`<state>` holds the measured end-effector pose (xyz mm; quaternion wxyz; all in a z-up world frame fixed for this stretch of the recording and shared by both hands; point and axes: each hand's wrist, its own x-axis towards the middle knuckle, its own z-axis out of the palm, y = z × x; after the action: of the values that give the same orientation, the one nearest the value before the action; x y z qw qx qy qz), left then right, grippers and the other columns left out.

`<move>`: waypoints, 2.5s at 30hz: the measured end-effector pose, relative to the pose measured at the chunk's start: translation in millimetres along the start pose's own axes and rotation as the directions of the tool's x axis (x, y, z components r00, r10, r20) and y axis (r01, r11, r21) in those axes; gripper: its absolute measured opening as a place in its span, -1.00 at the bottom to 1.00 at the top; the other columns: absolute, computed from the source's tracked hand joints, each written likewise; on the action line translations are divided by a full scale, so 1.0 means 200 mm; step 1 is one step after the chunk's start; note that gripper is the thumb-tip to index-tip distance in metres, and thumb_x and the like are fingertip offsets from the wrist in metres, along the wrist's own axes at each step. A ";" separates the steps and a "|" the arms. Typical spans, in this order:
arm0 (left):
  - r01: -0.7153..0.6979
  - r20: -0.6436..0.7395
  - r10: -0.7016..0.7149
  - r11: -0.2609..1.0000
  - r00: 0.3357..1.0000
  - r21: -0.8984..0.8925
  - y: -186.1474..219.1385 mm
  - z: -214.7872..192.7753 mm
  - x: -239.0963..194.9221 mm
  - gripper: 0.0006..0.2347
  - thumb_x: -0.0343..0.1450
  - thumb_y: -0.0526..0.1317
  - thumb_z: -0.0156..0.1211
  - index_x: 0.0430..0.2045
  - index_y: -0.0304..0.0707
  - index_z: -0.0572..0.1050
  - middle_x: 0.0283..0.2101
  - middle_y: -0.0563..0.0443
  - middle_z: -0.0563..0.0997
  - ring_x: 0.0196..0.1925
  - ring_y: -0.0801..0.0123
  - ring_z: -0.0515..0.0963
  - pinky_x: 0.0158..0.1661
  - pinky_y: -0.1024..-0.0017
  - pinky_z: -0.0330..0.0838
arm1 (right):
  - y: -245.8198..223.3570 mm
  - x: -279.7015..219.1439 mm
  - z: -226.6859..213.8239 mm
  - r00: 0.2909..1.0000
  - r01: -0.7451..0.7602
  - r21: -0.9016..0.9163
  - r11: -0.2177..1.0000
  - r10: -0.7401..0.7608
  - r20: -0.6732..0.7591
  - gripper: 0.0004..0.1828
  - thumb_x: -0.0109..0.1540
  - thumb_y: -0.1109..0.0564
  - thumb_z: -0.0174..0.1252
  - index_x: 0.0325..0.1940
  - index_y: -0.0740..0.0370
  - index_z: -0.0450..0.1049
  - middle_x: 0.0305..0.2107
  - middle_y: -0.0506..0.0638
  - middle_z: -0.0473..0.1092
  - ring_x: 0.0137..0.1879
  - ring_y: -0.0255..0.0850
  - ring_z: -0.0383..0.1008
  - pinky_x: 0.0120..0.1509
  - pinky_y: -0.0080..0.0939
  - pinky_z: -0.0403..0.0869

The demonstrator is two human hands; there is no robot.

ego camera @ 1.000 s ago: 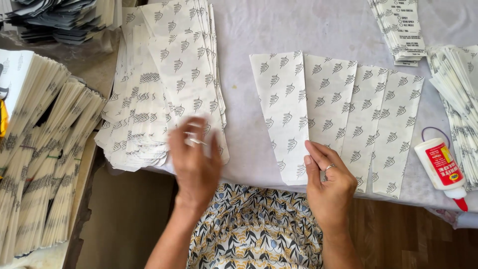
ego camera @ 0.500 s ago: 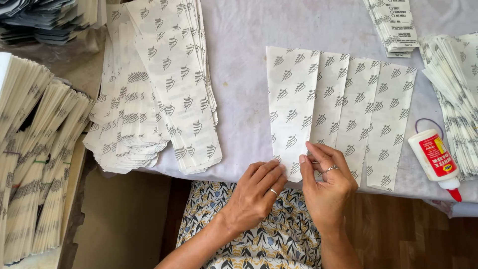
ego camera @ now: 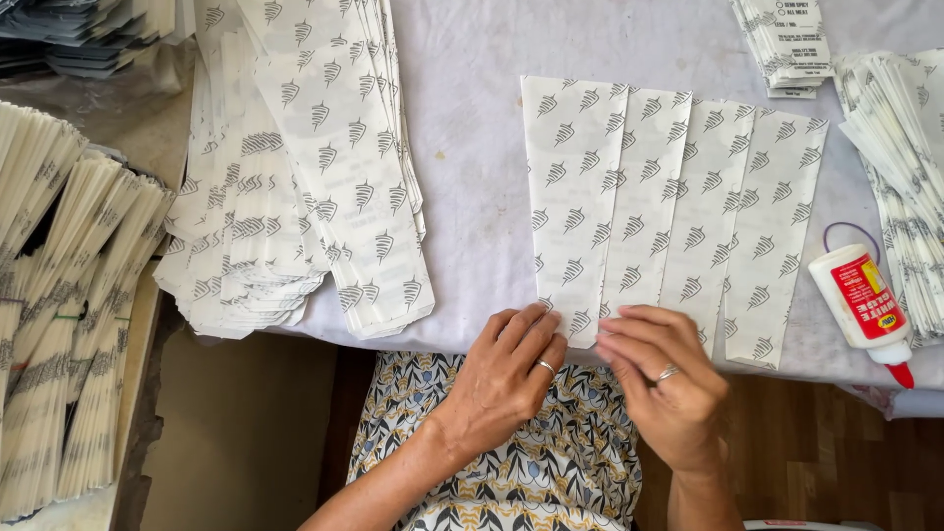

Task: Arranging and gluing printed paper strips to assemble packaging components

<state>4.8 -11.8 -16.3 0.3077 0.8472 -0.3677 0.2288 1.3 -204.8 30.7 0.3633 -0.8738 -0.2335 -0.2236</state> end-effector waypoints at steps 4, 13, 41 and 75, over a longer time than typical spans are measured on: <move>0.033 0.008 -0.033 0.999 0.999 -0.024 0.00 -0.02 0.01 -0.88 0.52 -0.48 -0.06 -0.16 -0.59 0.45 0.02 -0.40 0.51 0.06 -0.20 0.52 -0.06 0.08 0.40 | 0.02 -0.02 0.03 0.995 0.075 -0.027 0.997 -0.073 0.065 -0.87 0.20 0.36 0.30 -0.15 0.37 0.59 -0.15 0.11 0.56 0.07 0.08 0.52 0.22 -0.06 0.50; 0.155 -0.025 -0.160 0.976 0.987 -0.152 -0.01 -0.02 0.04 -0.94 0.52 -0.40 0.07 -0.26 -0.48 0.46 -0.03 -0.30 0.55 0.06 -0.13 0.51 -0.05 0.09 0.36 | 0.03 0.00 0.05 0.993 0.086 -0.061 0.994 -0.080 0.092 -0.96 0.24 0.34 0.25 -0.22 0.36 0.58 -0.19 0.07 0.56 -0.01 0.01 0.48 0.16 -0.06 0.39; 0.405 -0.129 -0.457 0.864 0.880 -0.299 0.02 -0.02 0.02 -0.68 0.29 -0.70 -0.11 -0.16 -0.49 0.43 -0.13 -0.29 0.51 -0.08 0.00 0.45 -0.13 0.24 0.29 | -0.01 0.04 0.08 0.982 -0.183 0.005 0.983 0.182 0.046 -0.81 0.13 0.36 0.40 -0.20 0.24 0.65 -0.33 -0.04 0.53 -0.08 -0.16 0.41 0.02 -0.29 0.48; 0.682 -0.286 -0.921 0.389 0.266 -0.620 -0.46 -0.46 -0.17 -0.68 0.38 -0.45 0.31 0.01 -0.44 0.43 -0.35 -0.26 0.61 -0.48 0.37 0.61 -0.42 0.46 0.57 | -0.25 0.40 0.71 0.795 -0.605 0.432 0.669 0.536 0.284 -0.44 0.00 0.23 0.55 0.01 0.36 0.48 -0.49 0.15 0.52 -0.46 -0.26 0.54 -0.37 -0.33 0.59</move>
<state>39.3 116.7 -4.6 0.6331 0.7146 0.2082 0.2124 67.8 -48.7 11.7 0.6124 -0.7897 -0.0214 0.0288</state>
